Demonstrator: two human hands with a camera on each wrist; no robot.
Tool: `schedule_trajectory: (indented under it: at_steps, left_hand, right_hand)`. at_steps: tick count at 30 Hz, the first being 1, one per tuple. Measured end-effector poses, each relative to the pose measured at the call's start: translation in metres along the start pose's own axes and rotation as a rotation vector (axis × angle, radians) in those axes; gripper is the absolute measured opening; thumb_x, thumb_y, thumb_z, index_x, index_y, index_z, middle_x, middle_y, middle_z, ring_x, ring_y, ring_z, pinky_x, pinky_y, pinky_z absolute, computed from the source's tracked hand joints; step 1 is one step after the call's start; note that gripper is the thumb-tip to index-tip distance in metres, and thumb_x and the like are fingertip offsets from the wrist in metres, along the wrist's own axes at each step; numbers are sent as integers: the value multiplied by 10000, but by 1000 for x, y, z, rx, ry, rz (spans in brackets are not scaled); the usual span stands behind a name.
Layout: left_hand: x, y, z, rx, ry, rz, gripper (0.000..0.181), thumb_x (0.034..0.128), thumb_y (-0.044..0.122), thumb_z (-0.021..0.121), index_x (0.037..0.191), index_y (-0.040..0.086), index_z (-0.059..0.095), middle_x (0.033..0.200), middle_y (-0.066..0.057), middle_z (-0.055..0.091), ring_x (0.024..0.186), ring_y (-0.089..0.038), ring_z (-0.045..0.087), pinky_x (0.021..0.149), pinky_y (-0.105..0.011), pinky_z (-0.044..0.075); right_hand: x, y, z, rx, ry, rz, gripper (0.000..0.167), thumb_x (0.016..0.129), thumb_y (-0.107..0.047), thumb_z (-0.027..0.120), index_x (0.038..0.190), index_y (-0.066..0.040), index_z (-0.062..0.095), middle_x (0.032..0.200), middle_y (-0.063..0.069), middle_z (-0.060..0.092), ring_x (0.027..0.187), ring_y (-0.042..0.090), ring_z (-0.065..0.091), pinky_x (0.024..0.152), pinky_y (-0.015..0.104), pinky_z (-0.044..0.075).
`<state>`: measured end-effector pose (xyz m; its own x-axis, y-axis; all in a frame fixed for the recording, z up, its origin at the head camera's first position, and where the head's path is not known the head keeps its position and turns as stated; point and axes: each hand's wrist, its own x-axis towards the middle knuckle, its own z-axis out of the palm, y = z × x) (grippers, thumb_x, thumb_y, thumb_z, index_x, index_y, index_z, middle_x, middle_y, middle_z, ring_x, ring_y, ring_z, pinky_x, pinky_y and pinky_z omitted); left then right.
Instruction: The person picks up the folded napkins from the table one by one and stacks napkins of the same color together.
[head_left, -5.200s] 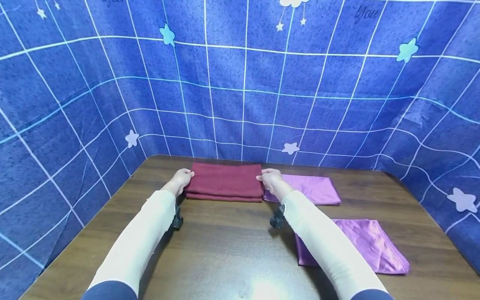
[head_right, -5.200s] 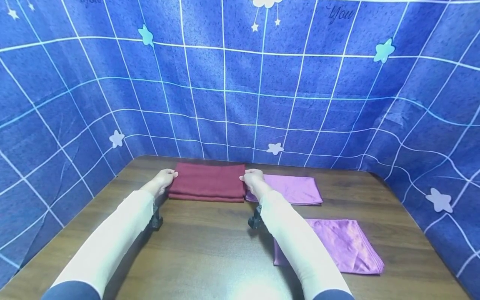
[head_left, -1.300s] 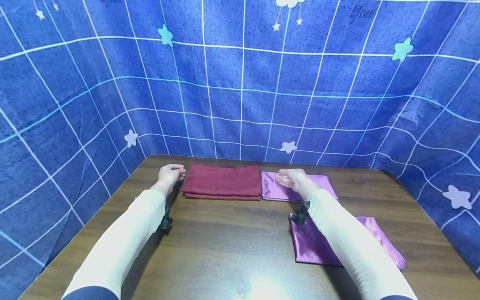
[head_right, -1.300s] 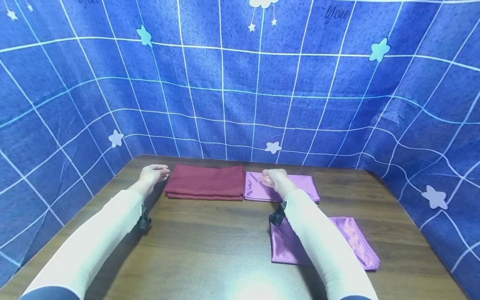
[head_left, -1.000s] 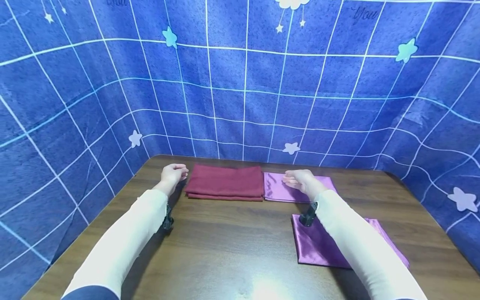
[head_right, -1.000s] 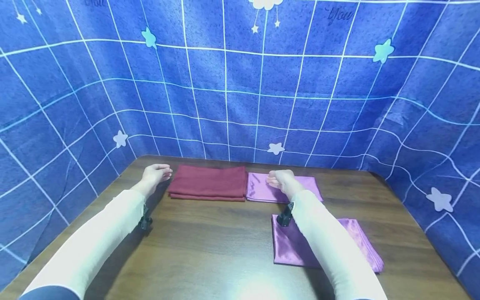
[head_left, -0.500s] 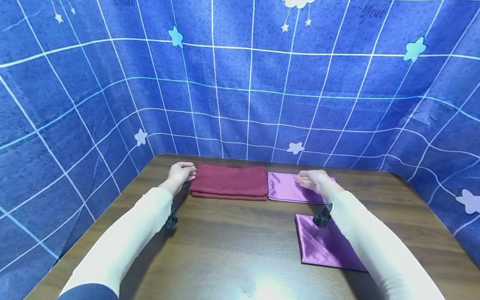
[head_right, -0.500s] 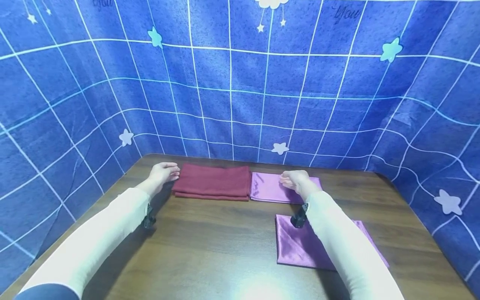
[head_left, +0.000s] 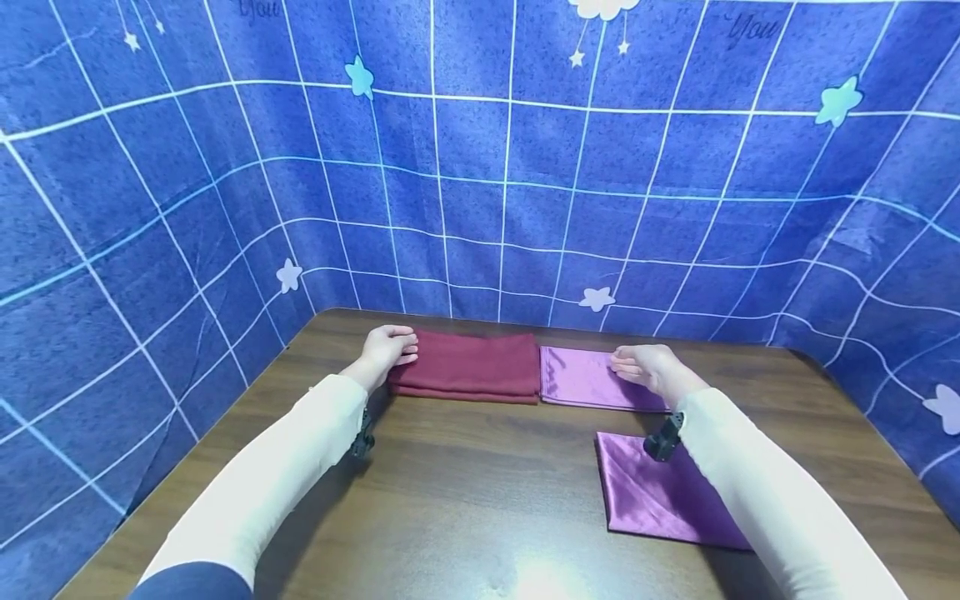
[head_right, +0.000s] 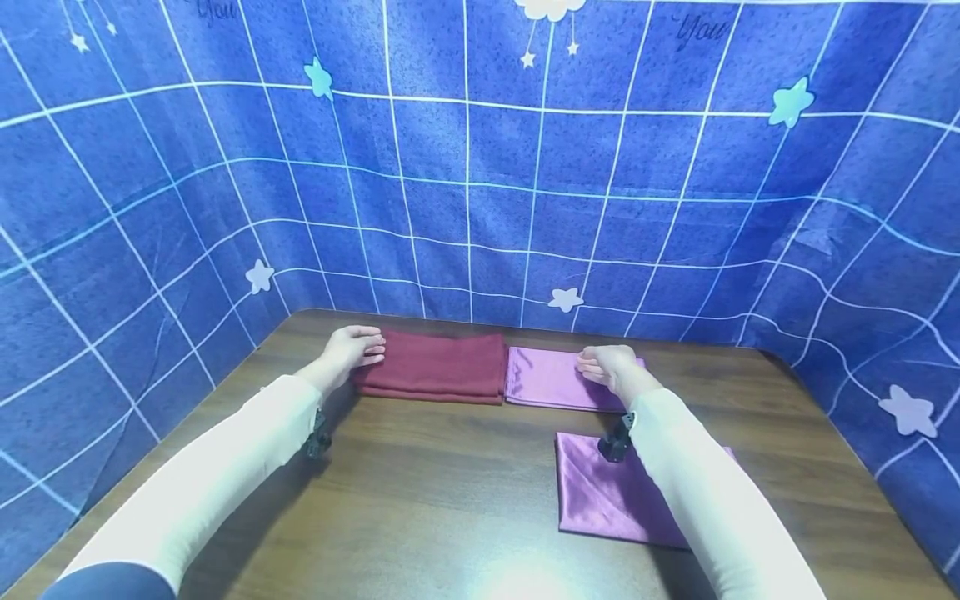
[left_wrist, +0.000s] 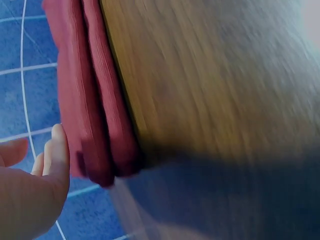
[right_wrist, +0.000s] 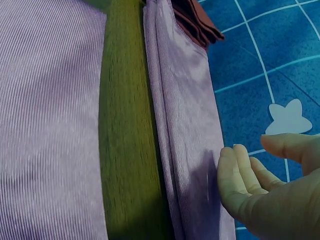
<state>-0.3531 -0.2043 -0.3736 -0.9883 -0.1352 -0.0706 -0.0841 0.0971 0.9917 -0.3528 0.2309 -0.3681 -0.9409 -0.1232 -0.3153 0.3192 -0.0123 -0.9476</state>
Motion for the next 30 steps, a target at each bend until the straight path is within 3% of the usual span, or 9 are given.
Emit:
schedule_trajectory:
  at_steps: [3,6,10,18,25,30]
  left_hand:
    - [-1,2,10,-11,-16,8,356,958,-11,520,1284,-140,460,879,-39,616,732,-96,639,869,-357,568]
    - [-2,2,19,-27,-38,8,375,955,-12,525,1298,-143,444,841,4,590,715,-82,632,873,-360,568]
    - [-4,1,29,-39,-67,-11,401,952,-12,536,1319,-139,436,955,-74,616,755,-104,647,903,-371,556]
    - [-6,-1,44,-31,-99,-23,381,968,-10,512,1329,-122,462,1296,-300,544,907,-194,660,973,-418,513]
    - [-9,-1,64,-38,-148,-17,394,957,-7,537,1324,-129,467,1291,-300,551,1021,-277,645,972,-435,512]
    - [-12,-3,80,-37,-209,-39,395,965,-9,517,1337,-125,457,1330,-311,525,1119,-344,605,970,-431,514]
  right_hand:
    - [-3,0,-5,-4,-8,-5,425,988,-22,430,1372,151,368,922,80,698,905,139,665,1077,372,410]
    - [-3,1,-10,30,10,2,335,977,-27,463,1282,112,478,870,67,706,861,136,677,999,330,493]
    - [-9,0,-15,19,8,9,278,990,-38,436,1237,71,502,781,4,697,794,98,679,925,286,538]
    - [-14,-1,-24,0,6,32,223,998,-62,426,1203,7,482,733,-54,670,787,61,667,1050,324,456]
    - [-17,3,-32,13,15,25,166,998,-38,406,1102,17,524,728,-25,683,791,92,678,945,289,528]
    - [-20,5,-38,10,24,21,314,985,-9,414,1272,113,445,719,-18,680,754,80,677,873,271,558]
